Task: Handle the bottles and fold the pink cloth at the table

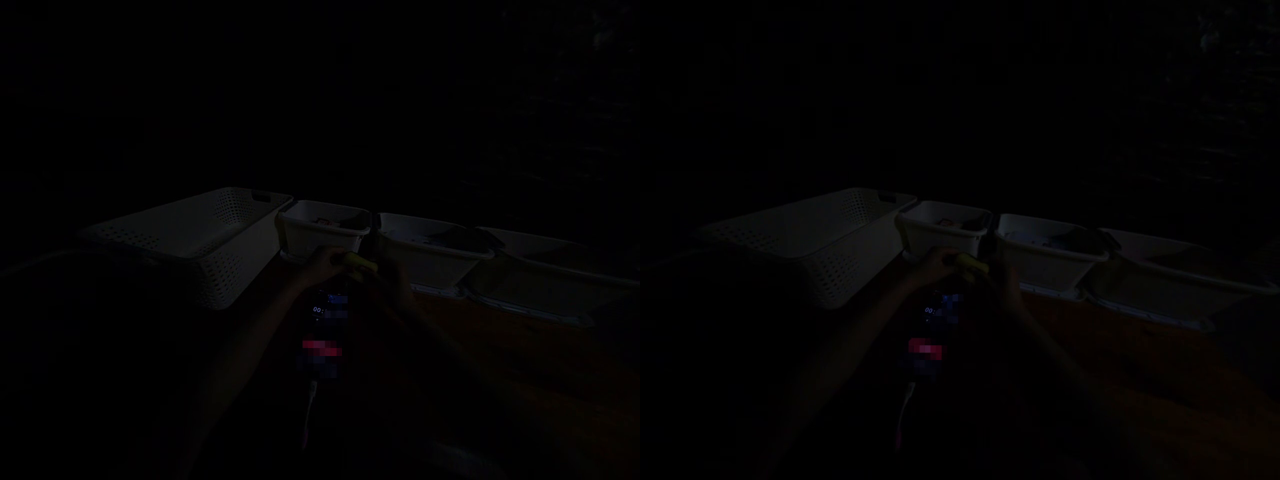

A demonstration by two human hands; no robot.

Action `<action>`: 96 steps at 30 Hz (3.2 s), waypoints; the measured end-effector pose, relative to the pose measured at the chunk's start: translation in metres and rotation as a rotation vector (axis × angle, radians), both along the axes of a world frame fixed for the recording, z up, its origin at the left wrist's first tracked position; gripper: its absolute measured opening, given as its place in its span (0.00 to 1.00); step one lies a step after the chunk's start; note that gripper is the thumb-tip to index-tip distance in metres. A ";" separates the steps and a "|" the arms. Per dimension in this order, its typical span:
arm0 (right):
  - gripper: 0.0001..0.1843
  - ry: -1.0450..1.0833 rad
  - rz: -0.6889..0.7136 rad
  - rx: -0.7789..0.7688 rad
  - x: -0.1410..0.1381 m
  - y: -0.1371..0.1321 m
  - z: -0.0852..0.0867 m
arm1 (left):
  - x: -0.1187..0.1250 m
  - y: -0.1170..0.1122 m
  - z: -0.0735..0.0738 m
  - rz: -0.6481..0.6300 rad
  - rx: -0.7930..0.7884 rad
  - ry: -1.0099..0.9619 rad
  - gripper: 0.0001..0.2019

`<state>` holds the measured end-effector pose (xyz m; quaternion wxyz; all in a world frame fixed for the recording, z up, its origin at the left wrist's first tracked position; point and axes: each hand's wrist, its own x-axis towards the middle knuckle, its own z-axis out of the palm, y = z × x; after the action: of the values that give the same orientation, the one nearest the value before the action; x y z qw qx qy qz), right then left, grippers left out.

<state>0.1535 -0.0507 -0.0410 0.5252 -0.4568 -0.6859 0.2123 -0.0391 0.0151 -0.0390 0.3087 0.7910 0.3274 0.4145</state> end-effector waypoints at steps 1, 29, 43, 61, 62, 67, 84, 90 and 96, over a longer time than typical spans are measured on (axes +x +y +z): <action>0.17 0.012 0.007 -0.001 0.000 0.000 0.000 | 0.000 0.000 0.000 -0.006 0.001 -0.005 0.16; 0.19 -0.370 -0.116 -0.012 0.006 0.001 0.000 | -0.011 0.004 0.004 0.010 0.127 0.201 0.18; 0.27 -0.187 -0.040 -0.024 0.007 0.005 0.002 | -0.009 0.000 0.008 0.039 0.136 0.046 0.25; 0.27 0.125 0.053 -0.002 -0.002 0.003 0.007 | -0.009 -0.015 0.022 -0.204 -0.009 -0.054 0.30; 0.27 0.120 0.054 0.002 -0.002 0.002 0.008 | -0.009 -0.017 0.023 -0.209 -0.027 -0.050 0.29; 0.27 0.095 0.037 0.036 -0.003 -0.002 0.013 | -0.010 -0.015 0.022 -0.253 -0.067 -0.067 0.24; 0.28 0.087 0.049 0.021 -0.001 0.000 0.009 | -0.008 -0.005 0.014 -0.206 -0.135 -0.156 0.31; 0.29 0.086 0.034 -0.011 0.001 -0.001 0.009 | -0.006 -0.002 0.012 -0.141 -0.114 -0.163 0.30; 0.28 0.092 0.054 0.014 0.001 -0.001 0.007 | -0.005 -0.001 0.012 -0.146 -0.080 -0.160 0.30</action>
<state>0.1542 -0.0515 -0.0337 0.5535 -0.4242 -0.6746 0.2420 -0.0442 0.0145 -0.0274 0.3946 0.7641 0.2597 0.4394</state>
